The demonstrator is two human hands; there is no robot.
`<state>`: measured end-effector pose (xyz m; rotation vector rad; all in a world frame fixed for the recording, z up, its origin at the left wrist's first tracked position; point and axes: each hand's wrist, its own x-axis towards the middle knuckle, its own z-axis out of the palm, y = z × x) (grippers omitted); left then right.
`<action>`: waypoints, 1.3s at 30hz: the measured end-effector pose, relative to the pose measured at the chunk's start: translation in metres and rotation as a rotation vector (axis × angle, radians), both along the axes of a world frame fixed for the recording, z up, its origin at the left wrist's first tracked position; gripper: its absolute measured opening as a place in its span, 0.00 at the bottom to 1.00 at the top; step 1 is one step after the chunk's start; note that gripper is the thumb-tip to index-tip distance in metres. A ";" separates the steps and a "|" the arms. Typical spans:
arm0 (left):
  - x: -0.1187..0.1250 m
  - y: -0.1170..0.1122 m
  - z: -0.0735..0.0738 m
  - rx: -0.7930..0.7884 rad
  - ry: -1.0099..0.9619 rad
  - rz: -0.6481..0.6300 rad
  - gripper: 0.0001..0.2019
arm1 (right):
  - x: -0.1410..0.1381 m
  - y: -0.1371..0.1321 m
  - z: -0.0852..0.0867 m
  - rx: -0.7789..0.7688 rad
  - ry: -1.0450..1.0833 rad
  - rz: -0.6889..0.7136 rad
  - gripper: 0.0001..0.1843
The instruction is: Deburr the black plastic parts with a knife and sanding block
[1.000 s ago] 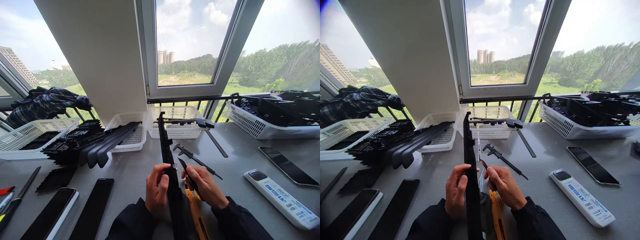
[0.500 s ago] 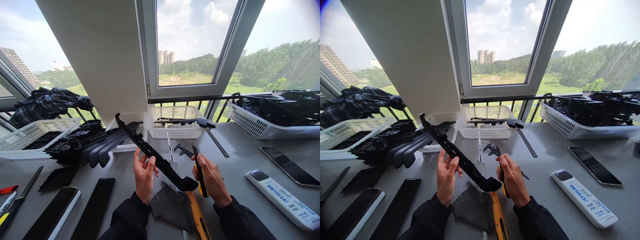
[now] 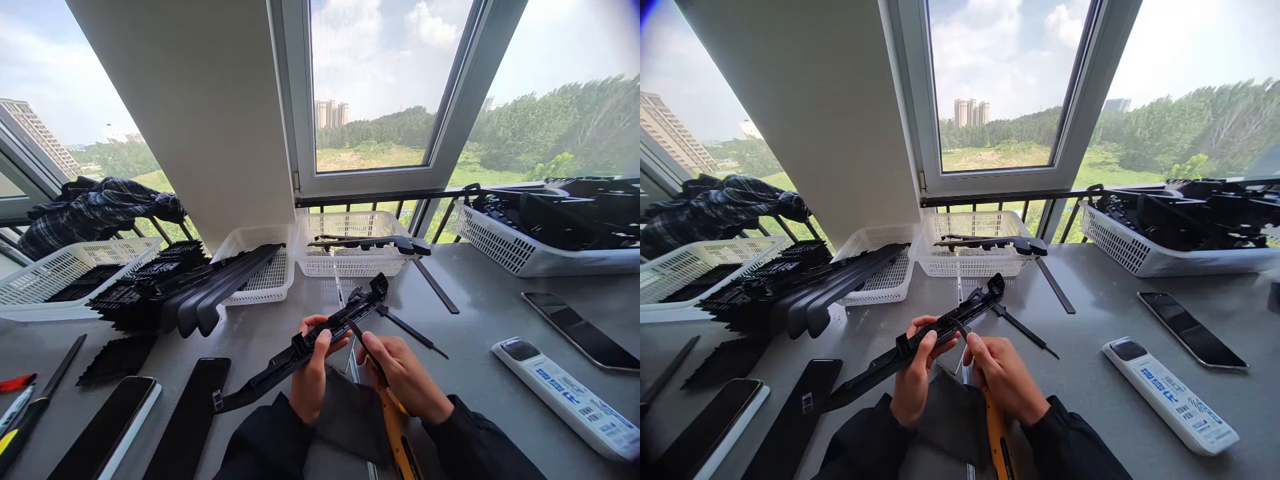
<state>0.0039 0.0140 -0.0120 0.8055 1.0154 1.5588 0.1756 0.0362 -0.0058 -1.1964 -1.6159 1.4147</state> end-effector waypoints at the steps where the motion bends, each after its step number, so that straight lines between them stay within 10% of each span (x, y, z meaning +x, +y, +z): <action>1: 0.002 -0.001 -0.001 0.001 0.002 -0.011 0.17 | -0.001 0.000 0.000 -0.009 -0.024 0.016 0.42; 39: 0.002 -0.002 -0.002 0.106 0.029 -0.023 0.12 | 0.004 0.006 0.009 -0.033 -0.245 0.030 0.43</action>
